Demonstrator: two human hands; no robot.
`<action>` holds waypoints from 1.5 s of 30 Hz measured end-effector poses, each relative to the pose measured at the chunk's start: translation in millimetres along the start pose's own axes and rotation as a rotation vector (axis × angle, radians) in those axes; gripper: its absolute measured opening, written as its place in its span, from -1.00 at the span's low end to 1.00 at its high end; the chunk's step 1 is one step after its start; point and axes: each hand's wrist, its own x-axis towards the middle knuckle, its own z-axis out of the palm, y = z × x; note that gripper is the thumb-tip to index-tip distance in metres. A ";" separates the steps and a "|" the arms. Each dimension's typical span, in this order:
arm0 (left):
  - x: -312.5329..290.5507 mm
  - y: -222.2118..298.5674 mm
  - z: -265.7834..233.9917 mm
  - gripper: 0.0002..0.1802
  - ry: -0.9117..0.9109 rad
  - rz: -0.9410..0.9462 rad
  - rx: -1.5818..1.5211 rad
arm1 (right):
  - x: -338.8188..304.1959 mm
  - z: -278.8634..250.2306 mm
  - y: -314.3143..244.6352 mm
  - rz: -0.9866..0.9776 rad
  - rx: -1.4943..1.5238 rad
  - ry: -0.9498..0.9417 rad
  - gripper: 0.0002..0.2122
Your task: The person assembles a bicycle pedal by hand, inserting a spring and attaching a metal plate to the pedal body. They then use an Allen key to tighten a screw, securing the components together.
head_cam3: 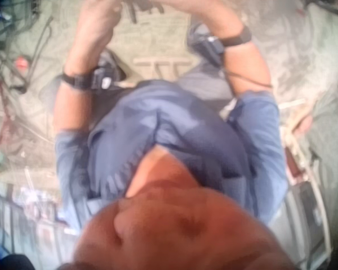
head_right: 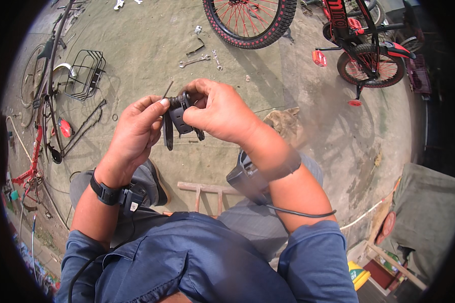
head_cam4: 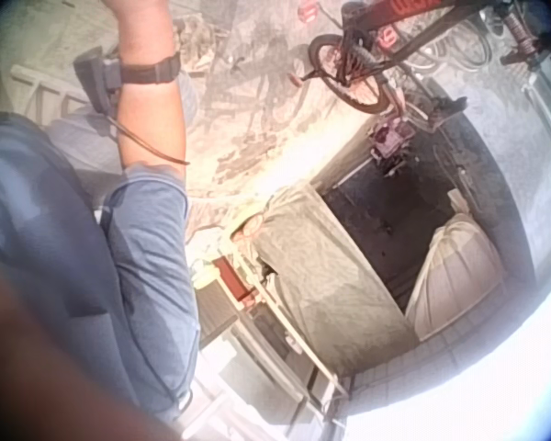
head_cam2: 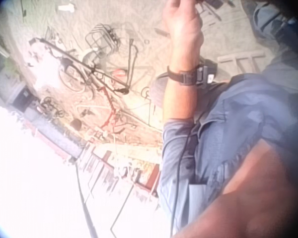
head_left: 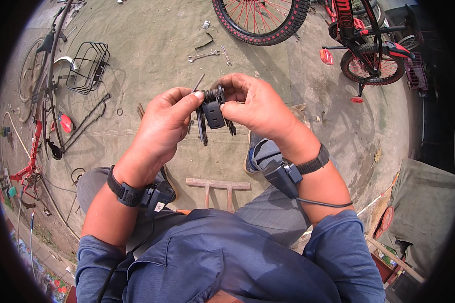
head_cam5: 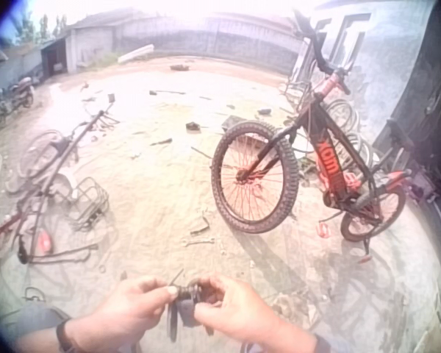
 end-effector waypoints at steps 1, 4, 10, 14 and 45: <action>-0.1 -0.2 0.5 -0.76 0.002 0.008 0.011 | 0.1 -0.7 -0.8 0.002 -0.004 -0.007 -0.60; 0.0 -1.0 1.6 -0.68 0.012 0.023 -0.001 | 0.3 0.7 -1.9 0.003 0.082 0.018 -0.58; -0.6 -1.1 0.3 -0.67 -0.009 0.009 -0.005 | -0.4 -4.2 -4.7 0.020 0.141 -0.079 -0.60; -1.4 -0.5 -0.5 -0.67 -0.024 0.004 -0.014 | 0.7 -5.1 -4.1 0.041 0.187 -0.094 -0.61; -2.9 2.0 -1.8 -0.78 -0.050 -0.021 -0.018 | -0.1 -11.9 -5.3 0.124 0.275 -0.125 -0.56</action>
